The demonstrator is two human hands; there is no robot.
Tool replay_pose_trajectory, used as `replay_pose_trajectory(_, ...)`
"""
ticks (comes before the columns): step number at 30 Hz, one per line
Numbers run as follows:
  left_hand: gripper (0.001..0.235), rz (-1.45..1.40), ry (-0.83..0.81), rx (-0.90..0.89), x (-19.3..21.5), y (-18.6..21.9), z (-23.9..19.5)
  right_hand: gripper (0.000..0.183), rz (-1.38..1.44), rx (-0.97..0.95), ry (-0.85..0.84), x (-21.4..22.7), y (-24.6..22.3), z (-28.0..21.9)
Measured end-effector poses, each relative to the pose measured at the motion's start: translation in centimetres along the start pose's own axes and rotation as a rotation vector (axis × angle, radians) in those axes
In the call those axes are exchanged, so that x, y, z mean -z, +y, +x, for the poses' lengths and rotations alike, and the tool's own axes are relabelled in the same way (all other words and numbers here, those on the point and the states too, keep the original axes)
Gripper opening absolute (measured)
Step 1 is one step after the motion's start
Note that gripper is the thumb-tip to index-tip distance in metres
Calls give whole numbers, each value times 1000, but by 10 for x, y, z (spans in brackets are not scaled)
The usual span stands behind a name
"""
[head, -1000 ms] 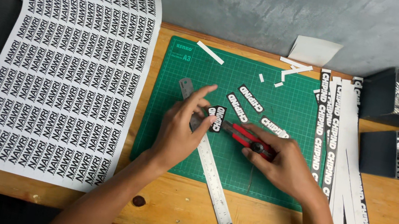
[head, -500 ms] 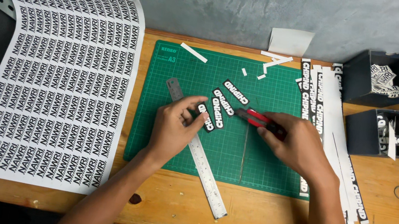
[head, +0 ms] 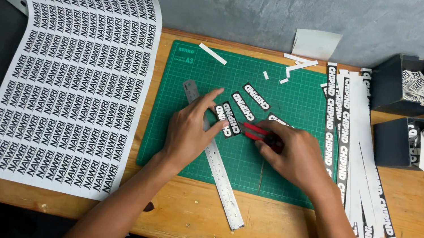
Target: The person uses a metal ruler and a red utility knife to cut strips of printed stickers on a green cutting mat. They repeatedly align the ruler, cut along the edge, and separate the cut pieces, occasionally using scissors to trim the edges of the sticker strips.
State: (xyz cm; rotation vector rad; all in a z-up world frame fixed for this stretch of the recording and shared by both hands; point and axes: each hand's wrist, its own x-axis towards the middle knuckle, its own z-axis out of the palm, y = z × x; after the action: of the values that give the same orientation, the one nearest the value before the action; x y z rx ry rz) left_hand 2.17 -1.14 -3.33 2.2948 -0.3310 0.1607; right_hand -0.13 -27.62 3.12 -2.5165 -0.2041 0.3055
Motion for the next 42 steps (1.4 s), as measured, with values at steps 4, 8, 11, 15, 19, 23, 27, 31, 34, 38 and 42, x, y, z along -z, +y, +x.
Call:
replay_pose_trajectory(4, 81, -6, -4, -1, -1, -3, 0, 41, 59, 27, 6, -3, -4, 1)
replay_pose_trajectory(8, 81, -57, 7, 10, -2, -6, 0, 41, 122, 67, 20, -1, -7, -1)
replay_pose_trajectory(11, 81, -157, 15, 48, -2, -9, -1, 41, 134, 86, 40, 2, -11, -4)
replay_pose_trajectory(15, 79, -402, 40, 87, -1, -3, 1, 43, 118, 112, 75, 5, -11, -11)
replay_pose_trajectory(19, 84, -631, 49, 112, 4, 9, 5, 40, 163, 140, 103, 20, -23, -24)
replay_pose_trajectory(23, 87, -741, 2, 106, 9, 22, 11, 40, 170, 136, 140, 35, -24, -38)
replay_pose_trajectory(27, 88, -739, -70, 40, 6, 50, 26, 42, 182, 114, 208, 61, -26, -61)
replay_pose_trajectory(31, 84, -782, -172, -26, -15, 101, 52, 40, 238, 56, 311, 83, 3, -97)
replay_pose_trajectory(34, 83, -809, -266, -118, -53, 138, 69, 41, 231, -40, 415, 98, 32, -128)
replay_pose_trajectory(38, 74, -677, -364, -173, -113, 192, 87, 33, 99, -187, 521, 120, 59, -163)
replay_pose_trajectory(42, 78, -618, -418, -252, -166, 233, 111, 36, 138, -407, 581, 139, 93, -174)
